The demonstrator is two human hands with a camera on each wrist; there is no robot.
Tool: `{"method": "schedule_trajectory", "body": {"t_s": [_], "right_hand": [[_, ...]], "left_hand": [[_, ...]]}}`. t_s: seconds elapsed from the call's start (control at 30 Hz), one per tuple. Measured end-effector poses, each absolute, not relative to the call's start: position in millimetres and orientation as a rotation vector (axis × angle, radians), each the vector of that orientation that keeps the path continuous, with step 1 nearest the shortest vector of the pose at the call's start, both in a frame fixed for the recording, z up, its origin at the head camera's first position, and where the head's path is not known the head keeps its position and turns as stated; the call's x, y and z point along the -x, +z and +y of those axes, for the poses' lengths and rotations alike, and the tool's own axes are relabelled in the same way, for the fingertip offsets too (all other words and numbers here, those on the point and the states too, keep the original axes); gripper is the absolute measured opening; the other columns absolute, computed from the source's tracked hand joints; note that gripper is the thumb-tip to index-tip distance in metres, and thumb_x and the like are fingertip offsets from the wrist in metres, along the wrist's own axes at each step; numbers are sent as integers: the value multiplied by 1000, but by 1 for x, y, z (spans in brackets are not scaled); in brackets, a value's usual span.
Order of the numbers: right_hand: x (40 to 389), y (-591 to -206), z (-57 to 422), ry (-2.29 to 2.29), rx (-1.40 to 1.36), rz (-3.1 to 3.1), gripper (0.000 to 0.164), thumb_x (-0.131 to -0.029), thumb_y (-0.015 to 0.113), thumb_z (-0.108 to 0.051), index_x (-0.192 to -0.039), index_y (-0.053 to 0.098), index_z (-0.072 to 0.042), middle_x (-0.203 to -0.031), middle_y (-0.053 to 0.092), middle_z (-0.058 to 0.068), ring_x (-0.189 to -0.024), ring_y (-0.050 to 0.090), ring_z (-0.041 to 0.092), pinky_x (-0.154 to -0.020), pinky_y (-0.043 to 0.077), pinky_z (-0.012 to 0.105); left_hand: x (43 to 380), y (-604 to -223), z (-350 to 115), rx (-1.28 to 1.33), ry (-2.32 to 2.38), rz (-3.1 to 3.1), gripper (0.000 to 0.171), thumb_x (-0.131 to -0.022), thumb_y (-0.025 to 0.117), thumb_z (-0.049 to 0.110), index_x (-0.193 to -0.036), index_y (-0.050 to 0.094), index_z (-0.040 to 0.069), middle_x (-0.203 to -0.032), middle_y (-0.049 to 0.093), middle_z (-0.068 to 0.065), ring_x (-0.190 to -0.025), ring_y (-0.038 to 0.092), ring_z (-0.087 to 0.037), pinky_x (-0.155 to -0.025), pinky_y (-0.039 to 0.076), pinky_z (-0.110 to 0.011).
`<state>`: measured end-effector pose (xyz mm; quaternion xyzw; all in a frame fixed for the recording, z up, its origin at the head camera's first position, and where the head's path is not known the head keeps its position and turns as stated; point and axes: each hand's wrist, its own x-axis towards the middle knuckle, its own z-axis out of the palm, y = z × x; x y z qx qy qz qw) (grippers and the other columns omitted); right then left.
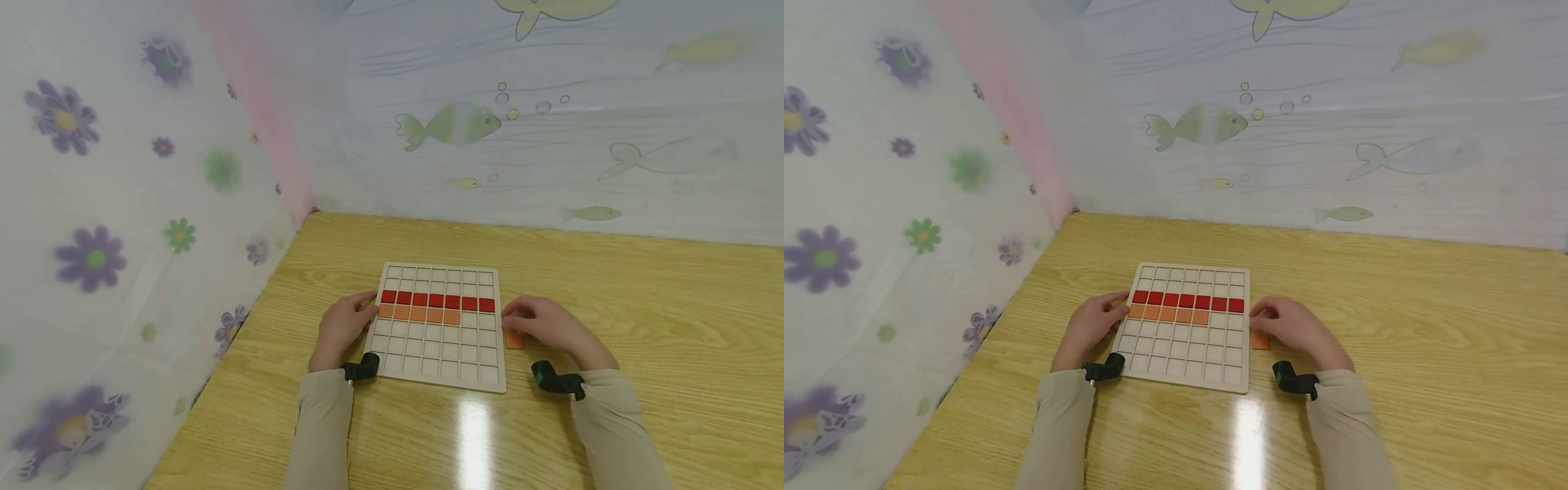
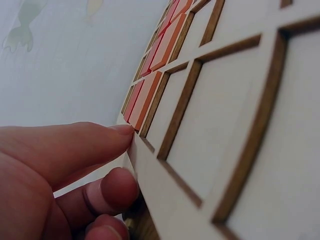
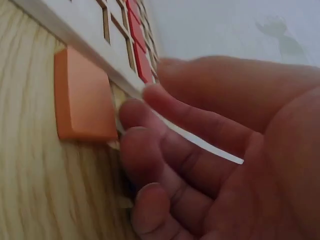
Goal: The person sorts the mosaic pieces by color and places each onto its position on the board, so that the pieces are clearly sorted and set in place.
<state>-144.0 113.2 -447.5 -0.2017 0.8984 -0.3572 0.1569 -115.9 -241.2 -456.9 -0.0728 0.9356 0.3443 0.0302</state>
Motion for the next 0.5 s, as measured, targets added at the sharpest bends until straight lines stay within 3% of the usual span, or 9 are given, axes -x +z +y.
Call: {"method": "schedule_trajectory", "body": {"t_s": [0.27, 0.5], "right_hand": [[139, -442, 124, -958, 690, 2510, 30, -88, 55, -31, -108, 59, -10, -89, 56, -1, -80, 49, 15, -71, 40, 33], [138, -443, 123, -966, 681, 2474, 34, -81, 65, -30, -105, 58, -7, -77, 51, 0, -69, 46, 15, -65, 38, 30]], "left_hand": [[116, -456, -241, 233, 1078, 2868, 37, -87, 57, 35, -124, 55, 30, -60, 58, 5, -48, 49, -15, -50, 36, -30], [116, -458, -242, 222, 1068, 2873, 37, -87, 56, 35, -124, 55, 30, -60, 58, 5, -50, 49, -15, -52, 35, -29]]}}
